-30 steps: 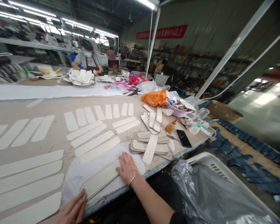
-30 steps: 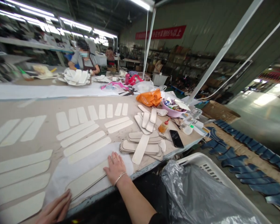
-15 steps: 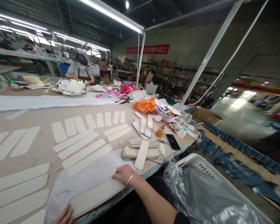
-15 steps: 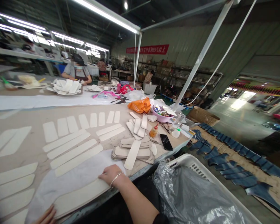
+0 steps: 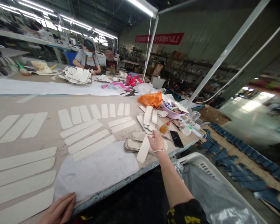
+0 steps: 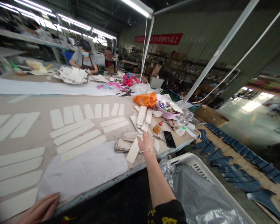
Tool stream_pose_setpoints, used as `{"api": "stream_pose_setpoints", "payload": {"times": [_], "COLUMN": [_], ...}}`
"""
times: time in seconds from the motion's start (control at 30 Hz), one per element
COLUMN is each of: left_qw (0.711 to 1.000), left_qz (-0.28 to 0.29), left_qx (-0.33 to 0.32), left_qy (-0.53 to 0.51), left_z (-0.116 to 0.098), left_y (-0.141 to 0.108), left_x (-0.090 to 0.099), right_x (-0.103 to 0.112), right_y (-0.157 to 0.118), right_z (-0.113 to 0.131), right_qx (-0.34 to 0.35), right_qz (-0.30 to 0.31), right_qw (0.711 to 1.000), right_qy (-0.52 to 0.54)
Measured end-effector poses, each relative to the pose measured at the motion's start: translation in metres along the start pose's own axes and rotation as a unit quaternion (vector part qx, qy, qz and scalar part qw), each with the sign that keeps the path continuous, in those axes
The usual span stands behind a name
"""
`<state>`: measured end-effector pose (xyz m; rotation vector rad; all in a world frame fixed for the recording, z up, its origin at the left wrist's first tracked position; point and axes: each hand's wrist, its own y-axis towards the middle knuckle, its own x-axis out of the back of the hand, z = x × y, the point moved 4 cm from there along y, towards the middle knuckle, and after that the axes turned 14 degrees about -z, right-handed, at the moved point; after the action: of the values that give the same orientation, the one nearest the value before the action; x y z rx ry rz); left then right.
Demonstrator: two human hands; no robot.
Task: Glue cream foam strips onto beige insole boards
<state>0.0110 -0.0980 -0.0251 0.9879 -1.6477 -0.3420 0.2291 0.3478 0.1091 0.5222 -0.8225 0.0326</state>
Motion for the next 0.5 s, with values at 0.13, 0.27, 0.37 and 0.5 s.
{"api": "stream_pose_setpoints", "payload": {"times": [0.13,0.27,0.37,0.5], "left_qw": [1.0,0.999,0.999,0.998], "left_qz": [-0.016,-0.029,-0.033,-0.053], "left_qx": [-0.011,0.018,0.027,0.018], "left_qy": [0.008,-0.006,-0.004,-0.003], "left_z": [-0.011,-0.022,-0.02,-0.012], "left_y": [0.006,0.016,0.014,0.011], "left_x": [0.006,0.011,0.01,0.007], "right_x": [-0.013,-0.02,-0.024,-0.029], "right_y": [-0.07,-0.104,-0.112,-0.116], "right_z": [-0.027,-0.058,-0.062,-0.054], "right_qx": [-0.009,-0.034,-0.064,-0.096], "right_qz": [0.066,0.075,0.088,0.083], "right_qw": [0.997,0.996,0.994,0.99], "right_qy": [-0.025,-0.044,0.005,0.061]}}
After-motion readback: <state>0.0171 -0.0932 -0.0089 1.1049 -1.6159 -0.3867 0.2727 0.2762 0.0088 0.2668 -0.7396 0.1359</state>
